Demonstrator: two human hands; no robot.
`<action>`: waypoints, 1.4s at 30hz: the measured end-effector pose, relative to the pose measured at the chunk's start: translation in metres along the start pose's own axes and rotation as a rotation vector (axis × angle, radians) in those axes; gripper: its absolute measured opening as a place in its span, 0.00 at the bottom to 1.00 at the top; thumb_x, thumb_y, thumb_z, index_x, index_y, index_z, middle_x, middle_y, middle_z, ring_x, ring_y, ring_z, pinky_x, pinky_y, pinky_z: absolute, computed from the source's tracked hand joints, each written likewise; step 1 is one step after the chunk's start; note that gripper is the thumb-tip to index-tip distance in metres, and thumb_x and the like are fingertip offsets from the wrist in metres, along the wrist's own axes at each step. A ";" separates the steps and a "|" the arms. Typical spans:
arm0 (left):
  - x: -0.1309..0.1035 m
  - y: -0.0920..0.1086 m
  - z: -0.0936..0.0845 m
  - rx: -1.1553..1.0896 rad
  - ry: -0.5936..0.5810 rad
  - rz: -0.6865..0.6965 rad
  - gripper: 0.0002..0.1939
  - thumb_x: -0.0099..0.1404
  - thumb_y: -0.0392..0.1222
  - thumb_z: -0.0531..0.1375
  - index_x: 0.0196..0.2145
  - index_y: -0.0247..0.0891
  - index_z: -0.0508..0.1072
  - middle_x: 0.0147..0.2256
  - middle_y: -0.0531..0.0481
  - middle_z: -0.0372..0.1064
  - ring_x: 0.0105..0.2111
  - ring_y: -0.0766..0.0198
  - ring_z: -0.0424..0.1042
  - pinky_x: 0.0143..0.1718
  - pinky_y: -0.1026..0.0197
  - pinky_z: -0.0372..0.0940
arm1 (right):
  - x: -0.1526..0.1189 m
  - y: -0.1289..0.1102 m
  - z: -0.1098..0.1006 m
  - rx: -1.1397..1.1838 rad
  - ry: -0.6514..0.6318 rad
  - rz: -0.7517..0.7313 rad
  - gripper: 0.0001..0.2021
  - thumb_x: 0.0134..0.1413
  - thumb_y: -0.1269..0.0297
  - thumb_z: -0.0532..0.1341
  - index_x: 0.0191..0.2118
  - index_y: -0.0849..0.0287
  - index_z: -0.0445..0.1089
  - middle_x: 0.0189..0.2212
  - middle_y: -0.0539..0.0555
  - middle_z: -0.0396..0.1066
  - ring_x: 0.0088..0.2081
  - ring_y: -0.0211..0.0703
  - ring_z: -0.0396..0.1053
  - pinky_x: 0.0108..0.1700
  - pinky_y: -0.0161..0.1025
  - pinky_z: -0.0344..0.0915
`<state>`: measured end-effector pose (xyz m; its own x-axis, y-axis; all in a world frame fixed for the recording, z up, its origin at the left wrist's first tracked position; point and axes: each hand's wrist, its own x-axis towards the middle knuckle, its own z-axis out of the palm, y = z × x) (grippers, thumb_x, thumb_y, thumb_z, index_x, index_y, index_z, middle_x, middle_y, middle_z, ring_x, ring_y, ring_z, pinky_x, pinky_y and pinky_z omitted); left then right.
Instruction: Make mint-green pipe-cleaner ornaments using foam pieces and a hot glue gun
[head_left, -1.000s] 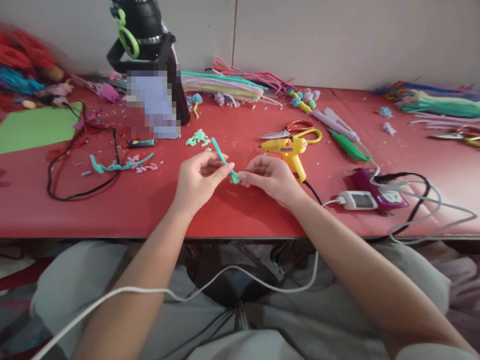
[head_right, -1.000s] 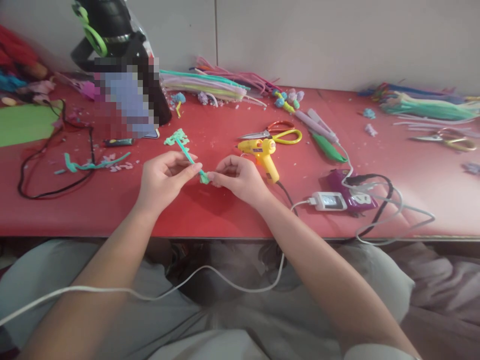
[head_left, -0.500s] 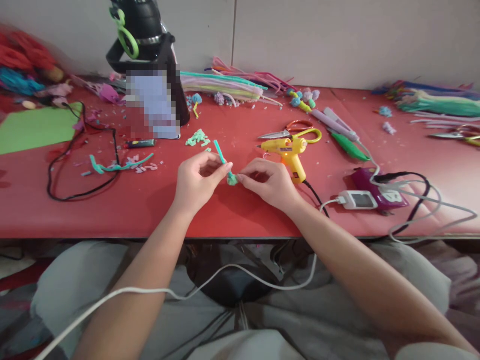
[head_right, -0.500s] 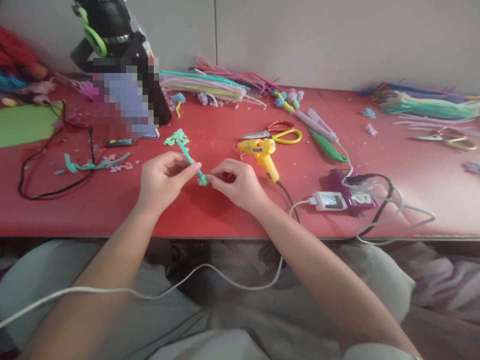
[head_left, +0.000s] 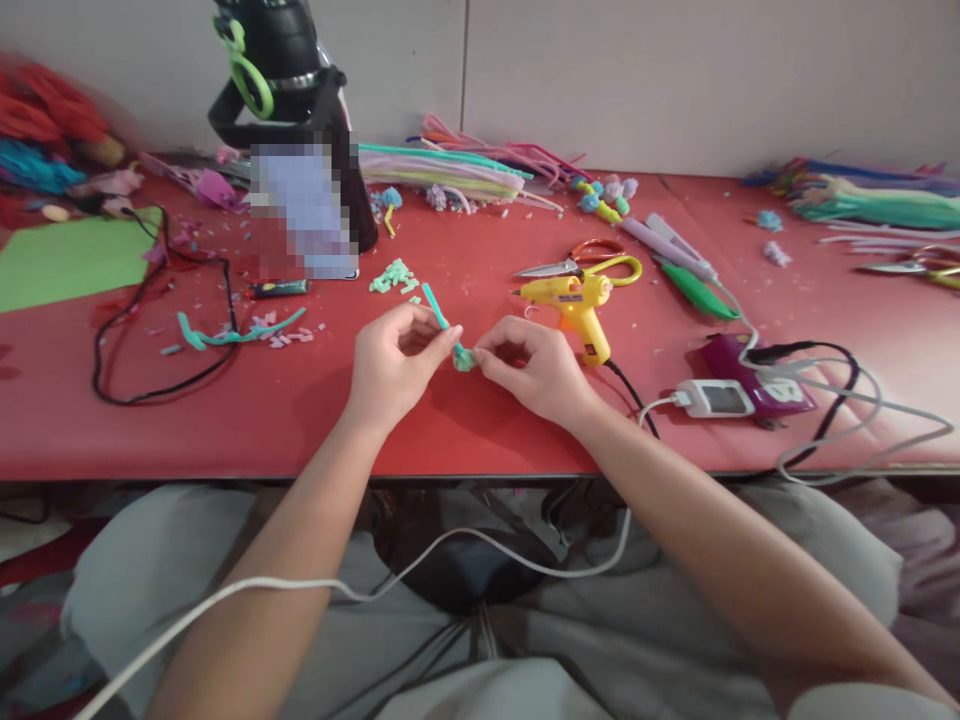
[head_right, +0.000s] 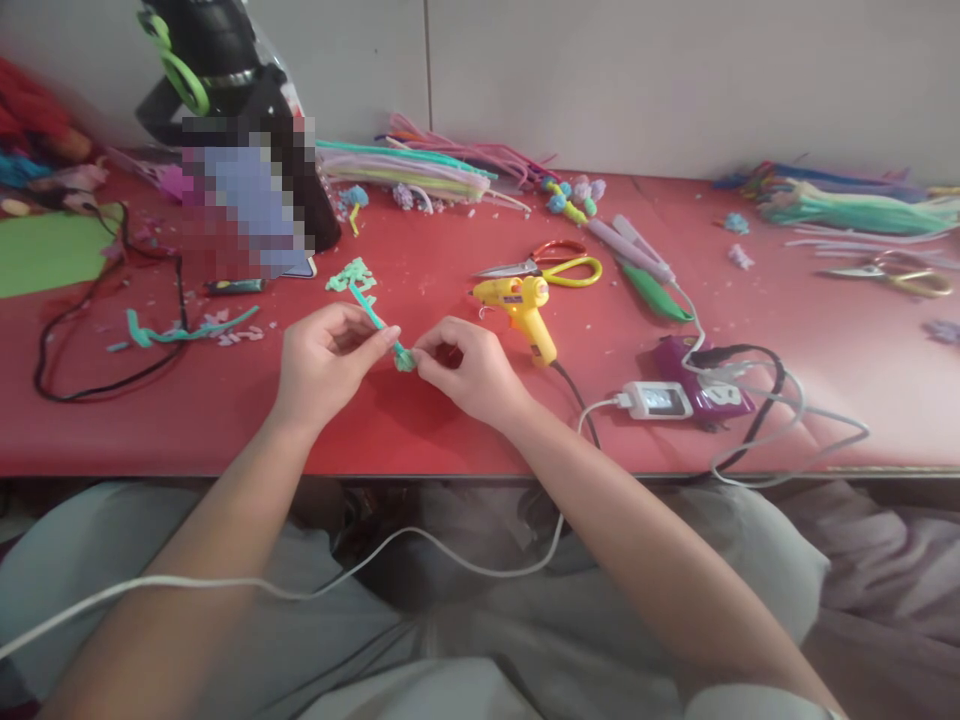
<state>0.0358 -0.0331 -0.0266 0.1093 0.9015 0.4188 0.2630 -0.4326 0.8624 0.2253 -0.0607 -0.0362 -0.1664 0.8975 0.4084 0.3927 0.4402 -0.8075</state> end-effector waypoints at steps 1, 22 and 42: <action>0.000 0.000 0.000 -0.006 -0.002 0.001 0.10 0.60 0.42 0.70 0.28 0.39 0.73 0.26 0.53 0.75 0.26 0.65 0.75 0.29 0.64 0.71 | 0.000 -0.001 0.000 -0.004 0.002 0.002 0.05 0.59 0.64 0.65 0.32 0.58 0.75 0.30 0.51 0.74 0.29 0.38 0.66 0.34 0.39 0.64; 0.002 0.003 -0.003 -0.095 0.015 -0.052 0.13 0.60 0.48 0.72 0.30 0.39 0.74 0.28 0.51 0.77 0.29 0.62 0.79 0.32 0.63 0.74 | 0.004 0.001 0.000 0.348 0.026 0.262 0.13 0.53 0.52 0.70 0.35 0.56 0.73 0.34 0.53 0.77 0.36 0.43 0.75 0.42 0.43 0.75; 0.002 0.006 -0.002 -0.213 -0.034 -0.125 0.14 0.59 0.49 0.73 0.29 0.39 0.74 0.27 0.50 0.77 0.28 0.61 0.80 0.34 0.59 0.78 | 0.005 0.000 0.001 0.520 -0.005 0.354 0.25 0.43 0.45 0.76 0.33 0.56 0.67 0.27 0.52 0.78 0.30 0.41 0.77 0.37 0.42 0.77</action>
<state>0.0358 -0.0339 -0.0203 0.1217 0.9467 0.2983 0.0688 -0.3078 0.9490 0.2232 -0.0561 -0.0347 -0.1117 0.9908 0.0769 -0.0658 0.0698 -0.9954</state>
